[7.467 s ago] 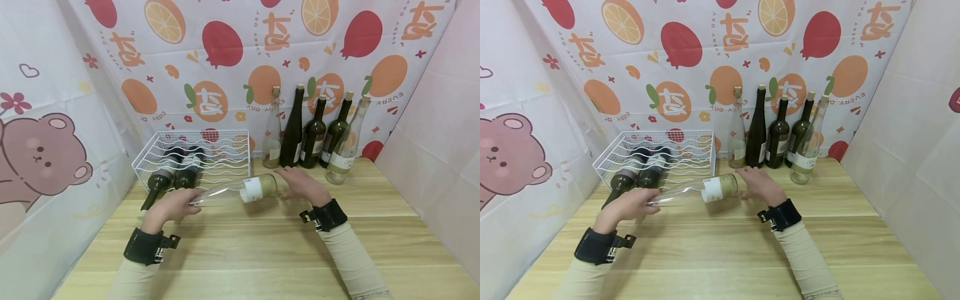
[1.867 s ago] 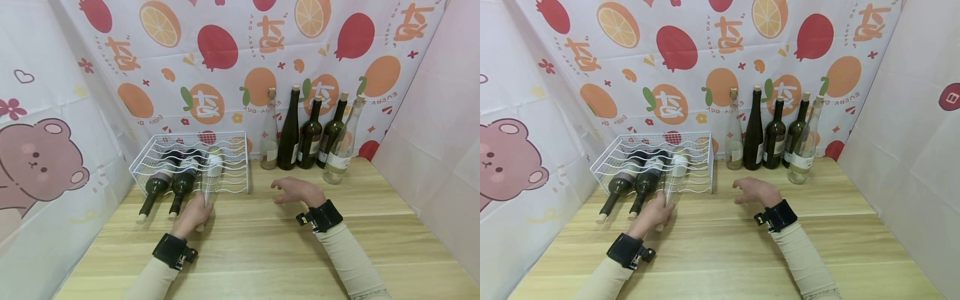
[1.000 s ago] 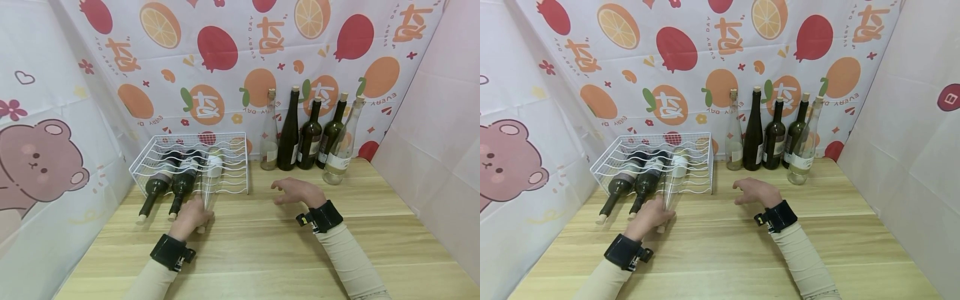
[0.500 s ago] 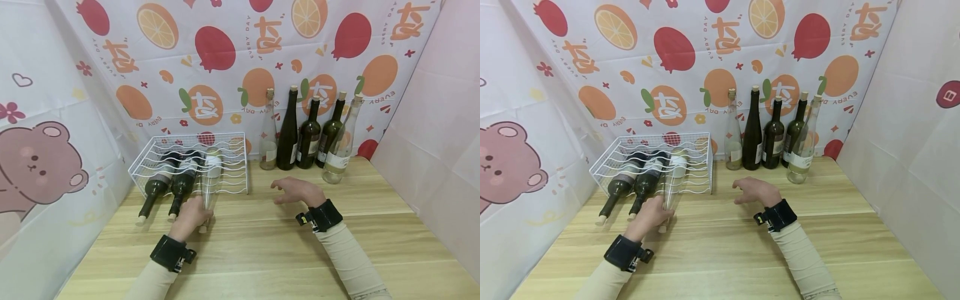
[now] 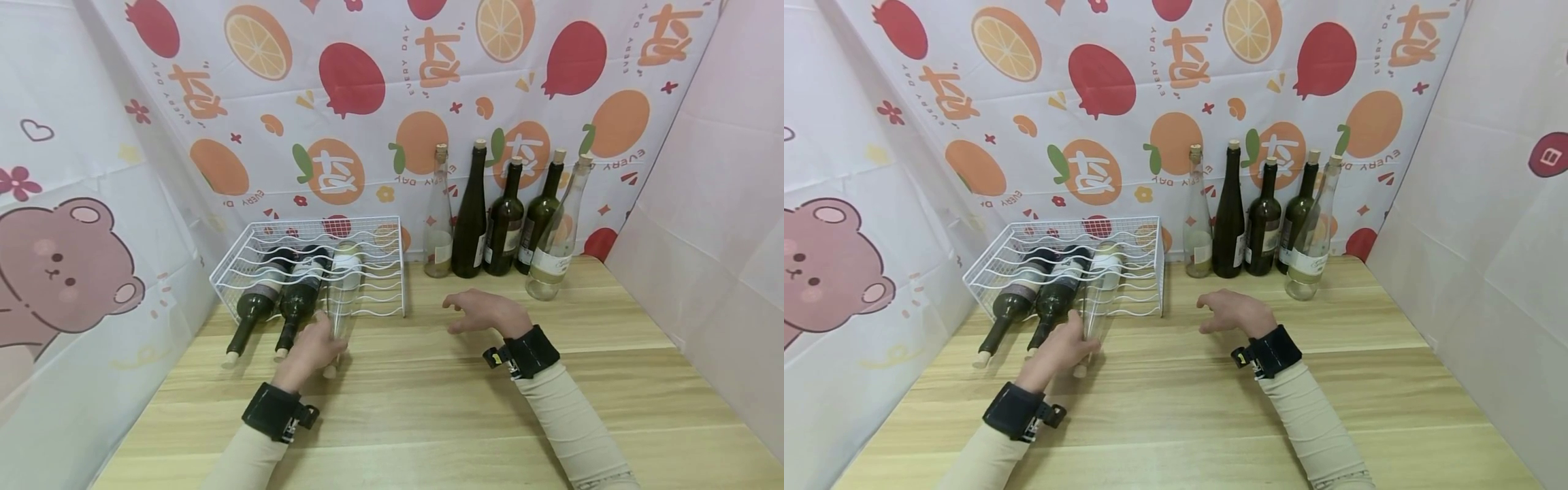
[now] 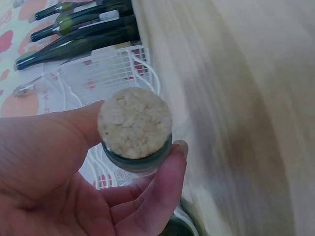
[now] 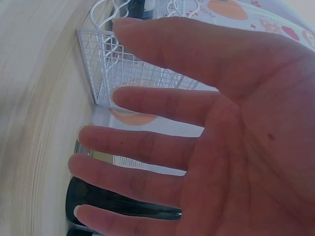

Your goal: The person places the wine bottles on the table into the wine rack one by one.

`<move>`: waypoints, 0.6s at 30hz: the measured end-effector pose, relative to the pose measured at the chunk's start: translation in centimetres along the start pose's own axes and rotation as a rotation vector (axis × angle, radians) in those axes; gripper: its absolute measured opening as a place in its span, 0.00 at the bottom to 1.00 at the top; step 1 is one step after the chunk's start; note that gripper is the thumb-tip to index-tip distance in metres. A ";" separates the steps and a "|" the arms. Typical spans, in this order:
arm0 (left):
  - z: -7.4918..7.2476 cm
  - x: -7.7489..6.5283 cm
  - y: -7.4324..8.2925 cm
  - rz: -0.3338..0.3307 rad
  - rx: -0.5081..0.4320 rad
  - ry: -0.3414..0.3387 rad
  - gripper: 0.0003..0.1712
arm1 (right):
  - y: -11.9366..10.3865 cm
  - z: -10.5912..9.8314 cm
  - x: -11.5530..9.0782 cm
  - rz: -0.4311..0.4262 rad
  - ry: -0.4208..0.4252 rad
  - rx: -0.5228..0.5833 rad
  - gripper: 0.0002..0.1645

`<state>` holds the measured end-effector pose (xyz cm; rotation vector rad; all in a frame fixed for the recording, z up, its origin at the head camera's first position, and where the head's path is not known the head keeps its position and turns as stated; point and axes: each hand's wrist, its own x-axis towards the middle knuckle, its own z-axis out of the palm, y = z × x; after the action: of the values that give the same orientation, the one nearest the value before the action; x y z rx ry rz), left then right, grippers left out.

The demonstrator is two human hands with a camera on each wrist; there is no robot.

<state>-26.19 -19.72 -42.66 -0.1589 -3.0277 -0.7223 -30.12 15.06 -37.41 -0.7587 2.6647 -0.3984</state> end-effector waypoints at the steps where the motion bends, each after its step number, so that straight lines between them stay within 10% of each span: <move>1: -0.1 0.0 0.0 0.006 -0.011 -0.001 0.31 | 0.0 0.0 0.0 0.001 0.000 -0.001 0.34; 6: -0.7 -0.3 0.2 0.032 -0.033 -0.044 0.35 | 0.1 0.0 0.1 0.005 -0.002 0.001 0.34; 18: -1.4 -0.3 0.1 0.040 -0.061 -0.105 0.10 | -0.1 0.0 0.0 0.019 -0.020 0.019 0.33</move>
<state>-25.85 -20.27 -41.37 -0.2655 -3.0920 -0.8299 -30.02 14.95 -37.38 -0.7272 2.6435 -0.4080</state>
